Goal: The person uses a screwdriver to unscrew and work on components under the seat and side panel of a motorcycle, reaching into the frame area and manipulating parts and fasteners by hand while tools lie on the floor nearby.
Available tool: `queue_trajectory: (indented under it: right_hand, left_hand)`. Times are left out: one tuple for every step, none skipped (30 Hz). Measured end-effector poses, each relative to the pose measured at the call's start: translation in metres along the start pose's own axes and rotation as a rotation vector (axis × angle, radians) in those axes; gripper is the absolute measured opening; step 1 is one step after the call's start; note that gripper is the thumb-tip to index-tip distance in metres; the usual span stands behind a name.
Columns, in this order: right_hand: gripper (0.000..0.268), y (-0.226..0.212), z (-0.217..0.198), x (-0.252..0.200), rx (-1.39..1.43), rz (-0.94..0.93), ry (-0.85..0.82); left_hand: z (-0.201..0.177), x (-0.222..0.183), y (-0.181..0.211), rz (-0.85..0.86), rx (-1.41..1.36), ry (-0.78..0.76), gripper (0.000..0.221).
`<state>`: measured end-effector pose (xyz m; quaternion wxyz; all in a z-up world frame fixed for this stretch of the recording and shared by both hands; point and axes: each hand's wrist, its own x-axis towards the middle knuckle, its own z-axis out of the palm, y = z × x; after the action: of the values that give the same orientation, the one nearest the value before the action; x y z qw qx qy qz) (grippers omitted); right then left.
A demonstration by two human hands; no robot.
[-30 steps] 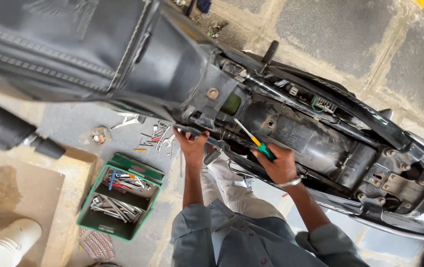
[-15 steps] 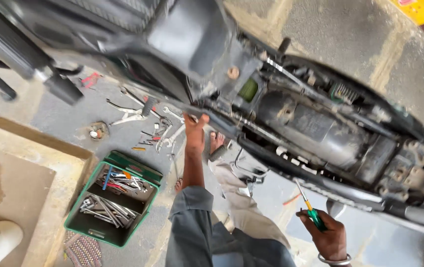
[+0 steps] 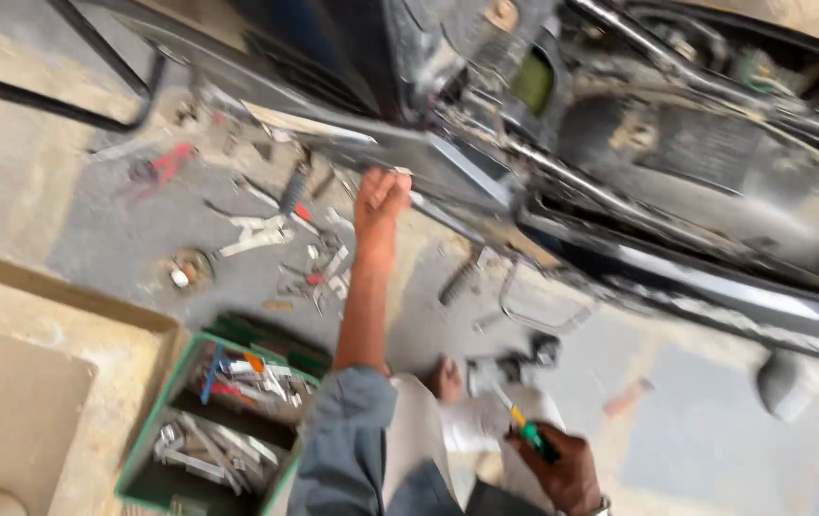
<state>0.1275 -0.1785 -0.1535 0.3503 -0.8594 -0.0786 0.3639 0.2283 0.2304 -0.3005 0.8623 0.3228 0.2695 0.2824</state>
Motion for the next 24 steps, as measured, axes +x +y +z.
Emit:
queue_trajectory:
  right_hand:
    - [0.022,0.016,0.019,0.016,-0.031,0.048,-0.015]
    - [0.022,0.039,0.036,0.037,-0.018,0.013,-0.014]
    - [0.023,0.065,0.053,0.053,-0.023,0.057,-0.026]
    - [0.023,0.092,0.07,0.07,-0.028,0.101,-0.038]
    - [0.023,0.114,0.083,0.087,-0.016,0.093,-0.033]
    - [0.024,0.135,0.095,0.104,-0.069,0.01,0.019]
    - [0.025,0.153,0.109,0.129,-0.12,-0.087,0.075]
    - [0.025,0.167,0.117,0.161,-0.106,-0.109,0.084]
    - [0.021,0.185,0.124,0.174,-0.277,-0.169,0.09]
    - [0.019,0.204,0.131,0.186,-0.447,-0.227,0.096]
    - [0.019,0.205,0.135,0.191,-0.434,-0.226,0.111]
    - [0.02,0.204,0.138,0.193,-0.307,-0.213,0.126]
    - [0.022,0.195,0.138,0.215,-0.18,-0.238,0.155]
    - [0.022,0.212,0.146,0.229,-0.166,-0.274,0.185]
    - [0.023,0.23,0.151,0.242,-0.223,-0.226,0.208]
    - [0.025,0.247,0.158,0.257,-0.277,-0.175,0.234]
    - [0.025,0.259,0.159,0.263,-0.274,-0.189,0.246]
    - [0.022,0.269,0.16,0.271,-0.17,-0.245,0.244]
    - [0.02,0.279,0.16,0.275,-0.066,-0.297,0.233]
    - [0.02,0.291,0.162,0.275,-0.066,-0.308,0.236]
    - [0.02,0.298,0.16,0.279,-0.149,-0.264,0.247]
    - [0.021,0.304,0.156,0.283,-0.231,-0.219,0.26]
    - [0.021,0.301,0.153,0.272,-0.234,-0.214,0.262]
    - [0.022,0.299,0.15,0.26,-0.302,-0.103,0.261]
  left_hand:
    - [-0.004,0.007,0.002,0.042,0.005,-0.02,0.022]
    - [-0.006,0.015,0.005,0.074,0.017,-0.033,0.022]
    - [-0.008,0.018,0.003,0.071,0.033,-0.03,0.018]
    - [-0.011,0.02,-0.001,0.068,0.048,-0.025,0.019]
    - [-0.015,0.017,-0.004,0.074,0.057,-0.037,0.019]
    - [-0.02,0.014,-0.008,0.099,0.067,-0.069,0.022]
    - [-0.023,0.016,-0.008,0.138,0.077,-0.104,0.026]
    - [-0.026,0.025,-0.001,0.159,0.086,-0.12,0.026]
    - [-0.032,0.022,0.0,0.149,0.101,-0.123,0.03]
    - [-0.037,0.018,0.001,0.139,0.117,-0.126,0.034]
    - [-0.042,0.014,-0.001,0.139,0.124,-0.145,0.034]
    - [-0.046,0.008,0.0,0.119,0.152,-0.142,0.031]
    - [-0.044,0.013,0.009,0.136,0.177,-0.153,0.027]
    - [-0.044,0.019,0.011,0.172,0.18,-0.186,0.027]
    - [-0.043,0.023,0.011,0.186,0.198,-0.182,0.025]
    - [-0.043,0.028,0.011,0.201,0.215,-0.177,0.023]
    - [-0.051,0.032,0.005,0.215,0.213,-0.188,0.023]
    - [-0.06,0.038,-0.001,0.42,0.301,-0.149,0.015]
    - [-0.069,0.042,-0.004,0.621,0.389,-0.098,0.008]
    - [-0.073,0.047,0.007,0.631,0.386,-0.1,0.008]
    - [-0.071,0.055,0.021,0.869,0.486,0.125,0.016]
    - [-0.067,0.064,0.037,1.103,0.577,0.358,0.026]
    - [-0.069,0.074,0.053,1.098,0.575,0.358,0.026]
    - [-0.071,0.083,0.07,1.118,0.536,0.355,0.041]
